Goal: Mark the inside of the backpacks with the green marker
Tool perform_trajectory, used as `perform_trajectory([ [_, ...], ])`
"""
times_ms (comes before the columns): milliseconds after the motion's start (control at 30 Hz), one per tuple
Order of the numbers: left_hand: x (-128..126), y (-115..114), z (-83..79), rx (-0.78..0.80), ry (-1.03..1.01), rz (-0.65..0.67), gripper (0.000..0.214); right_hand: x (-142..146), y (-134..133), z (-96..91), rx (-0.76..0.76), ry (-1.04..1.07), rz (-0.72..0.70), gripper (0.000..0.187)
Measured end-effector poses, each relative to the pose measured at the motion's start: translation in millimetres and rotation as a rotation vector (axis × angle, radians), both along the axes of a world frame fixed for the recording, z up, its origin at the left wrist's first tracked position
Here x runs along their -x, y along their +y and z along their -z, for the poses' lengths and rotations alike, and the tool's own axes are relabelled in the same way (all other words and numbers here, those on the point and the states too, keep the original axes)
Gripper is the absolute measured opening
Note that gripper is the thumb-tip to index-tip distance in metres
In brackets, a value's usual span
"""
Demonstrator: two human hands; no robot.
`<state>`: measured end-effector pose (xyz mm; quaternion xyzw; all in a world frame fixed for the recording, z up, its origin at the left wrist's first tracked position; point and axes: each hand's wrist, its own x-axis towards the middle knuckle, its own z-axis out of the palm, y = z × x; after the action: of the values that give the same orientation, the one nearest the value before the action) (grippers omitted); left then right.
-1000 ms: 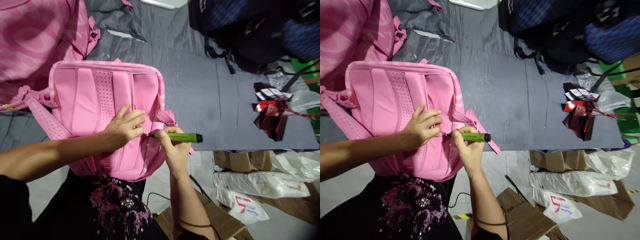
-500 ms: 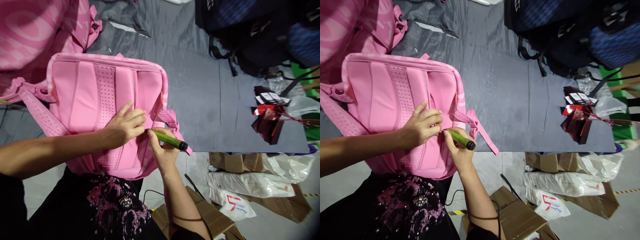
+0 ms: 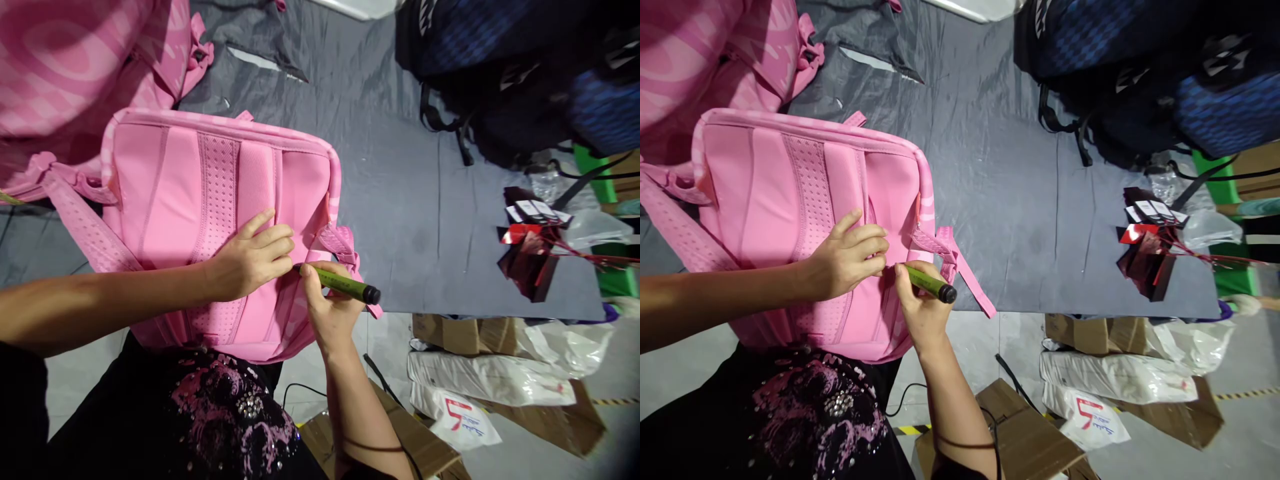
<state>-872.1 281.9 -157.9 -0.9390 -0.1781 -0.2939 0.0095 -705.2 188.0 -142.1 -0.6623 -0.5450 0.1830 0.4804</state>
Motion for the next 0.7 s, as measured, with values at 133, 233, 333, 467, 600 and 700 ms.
perform_trajectory([
  [133,0.0,0.4,1.0,0.005,-0.005,0.002,0.009,0.4,1.2,-0.5,0.020,-0.014,0.002,0.011],
  [233,0.3,0.6,1.6,0.003,0.000,-0.002,0.010,0.2,1.5,-0.5,0.014,-0.024,0.004,0.010],
  [333,0.4,0.6,2.1,0.003,0.011,-0.003,0.010,-0.5,1.7,-0.2,0.002,-0.012,-0.005,0.007],
  [467,-0.1,0.2,1.5,0.000,0.012,-0.008,0.010,-0.8,2.9,-0.7,-0.009,0.003,0.006,0.008],
  [600,-0.4,0.9,0.9,0.001,0.020,-0.019,0.012,-0.3,4.6,-1.0,0.020,0.011,-0.014,0.011],
  [700,0.1,3.1,1.5,0.006,0.031,-0.017,0.013,-1.2,6.9,0.5,0.046,0.022,-0.017,0.013],
])
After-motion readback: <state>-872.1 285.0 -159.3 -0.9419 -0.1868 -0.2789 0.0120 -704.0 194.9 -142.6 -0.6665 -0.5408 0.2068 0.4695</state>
